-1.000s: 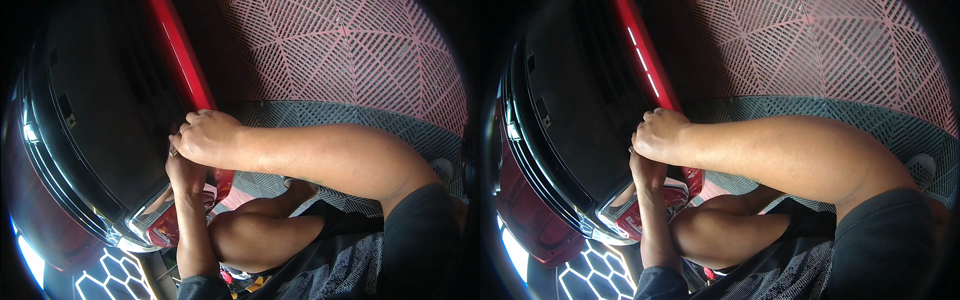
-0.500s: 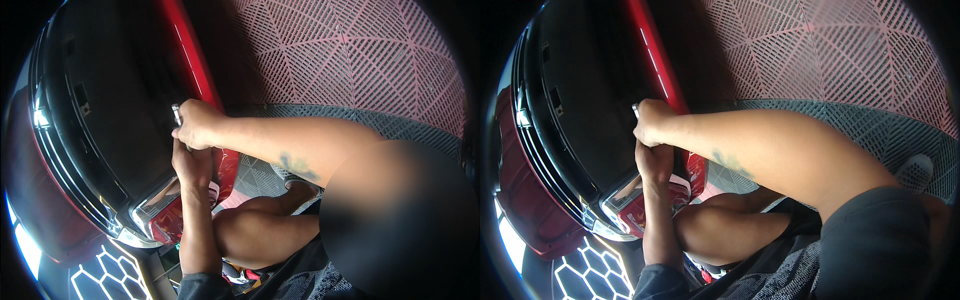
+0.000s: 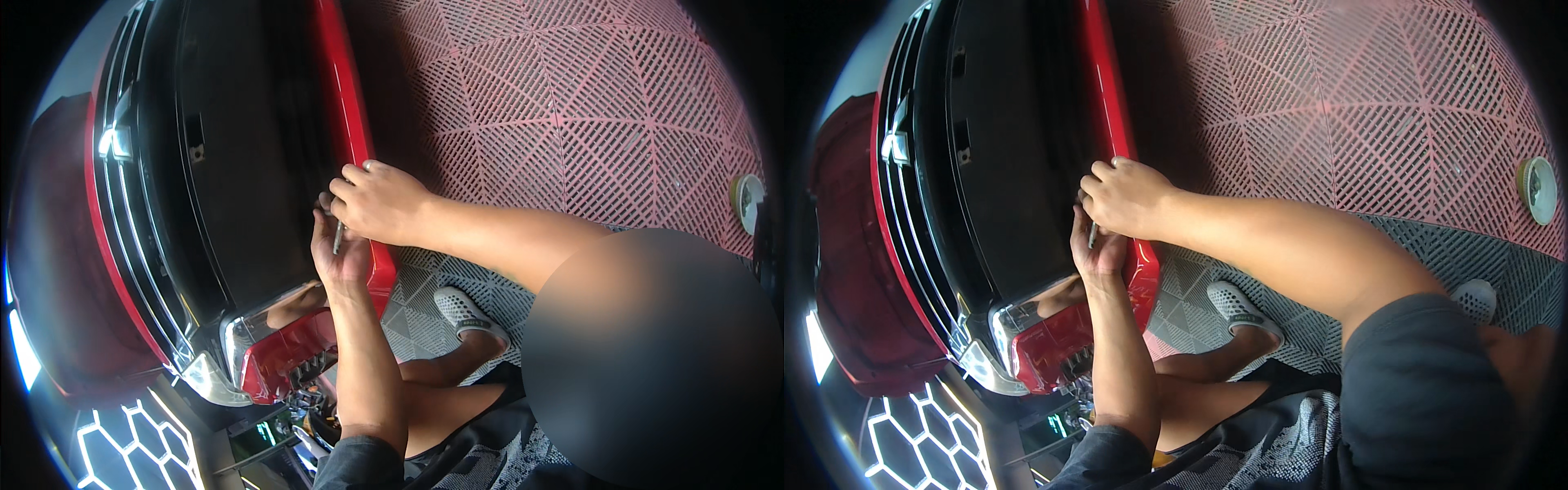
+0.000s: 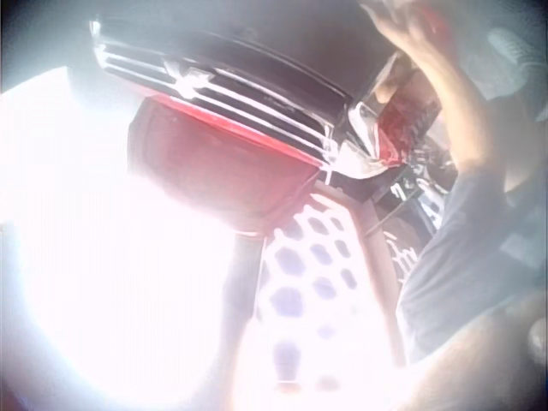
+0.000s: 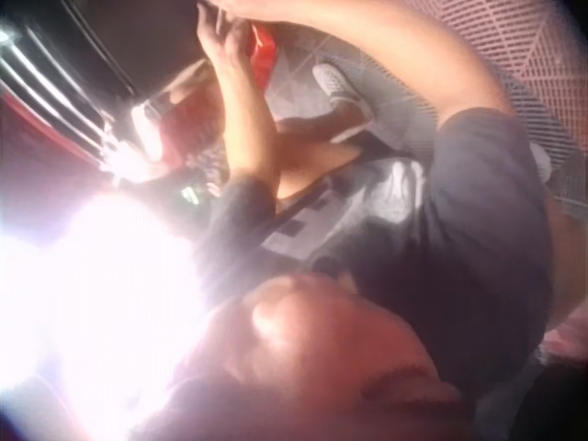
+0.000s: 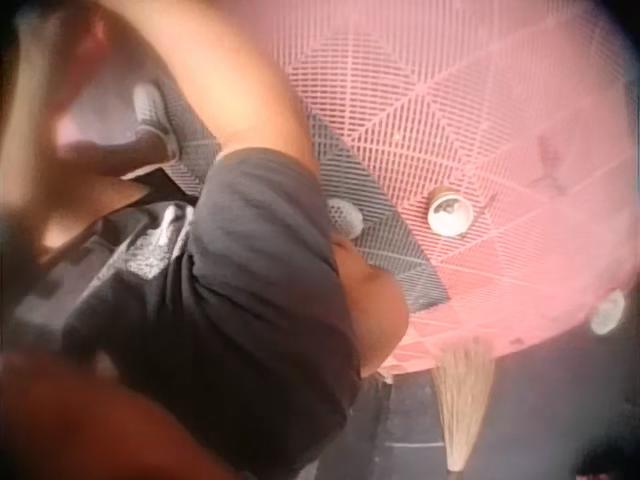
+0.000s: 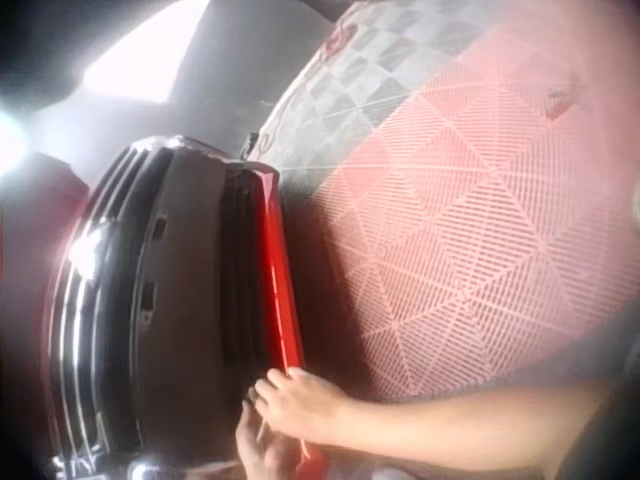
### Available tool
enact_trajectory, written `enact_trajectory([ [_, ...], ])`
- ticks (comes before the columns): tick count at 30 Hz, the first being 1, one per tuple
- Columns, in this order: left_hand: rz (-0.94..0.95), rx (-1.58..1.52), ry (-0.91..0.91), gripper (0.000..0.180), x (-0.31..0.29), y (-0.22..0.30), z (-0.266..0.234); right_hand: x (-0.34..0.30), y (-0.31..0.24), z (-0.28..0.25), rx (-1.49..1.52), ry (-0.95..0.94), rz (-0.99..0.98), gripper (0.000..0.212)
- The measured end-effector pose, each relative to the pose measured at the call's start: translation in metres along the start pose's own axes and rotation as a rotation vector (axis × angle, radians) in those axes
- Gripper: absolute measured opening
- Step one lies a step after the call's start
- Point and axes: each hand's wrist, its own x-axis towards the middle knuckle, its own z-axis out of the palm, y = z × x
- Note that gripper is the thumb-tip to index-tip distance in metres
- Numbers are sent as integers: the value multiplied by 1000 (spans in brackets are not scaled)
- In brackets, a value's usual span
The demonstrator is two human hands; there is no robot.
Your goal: The person is repairing a red car bumper by using a screwdriver to tighten screws and then applying a substance from a small container to the bumper's surface.
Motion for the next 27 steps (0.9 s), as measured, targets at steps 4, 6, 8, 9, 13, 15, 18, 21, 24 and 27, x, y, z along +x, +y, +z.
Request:
enact_trajectory([
  [4, 39, 18, -51, 33, 14, -5, -6, 23, -21, 4, 472, -282, 622, 40],
  [6, 78, -71, -97, 33, 6, -2, -13, 29, -18, 18, 1340, -374, 1086, 54],
  [8, 108, -48, -150, 32, 3, -4, -18, 30, -19, -2, 1218, -489, 1077, 56],
  [9, 97, -93, -205, 32, 4, -11, -9, 24, -15, -7, 856, -376, 853, 52],
  [13, 178, -176, -83, 25, 15, -6, -21, 7, -9, -17, 131, -25, 80, 48],
  [15, 177, -189, -110, 27, 13, -4, -17, 13, -13, -4, 113, -75, 118, 48],
  [18, 140, -168, -164, 28, 15, -3, -19, 29, -38, 19, 503, -192, 686, 61],
  [21, 84, -218, -191, 29, 9, -1, -25, 29, -24, 20, 1217, -535, 1051, 58],
  [24, 109, -279, -186, 30, 6, 1, -31, 20, -34, -6, 248, -15, 212, 61],
  [27, 160, -199, -175, 30, 11, -1, -18, 19, -25, -16, 58, 8, 69, 50],
])
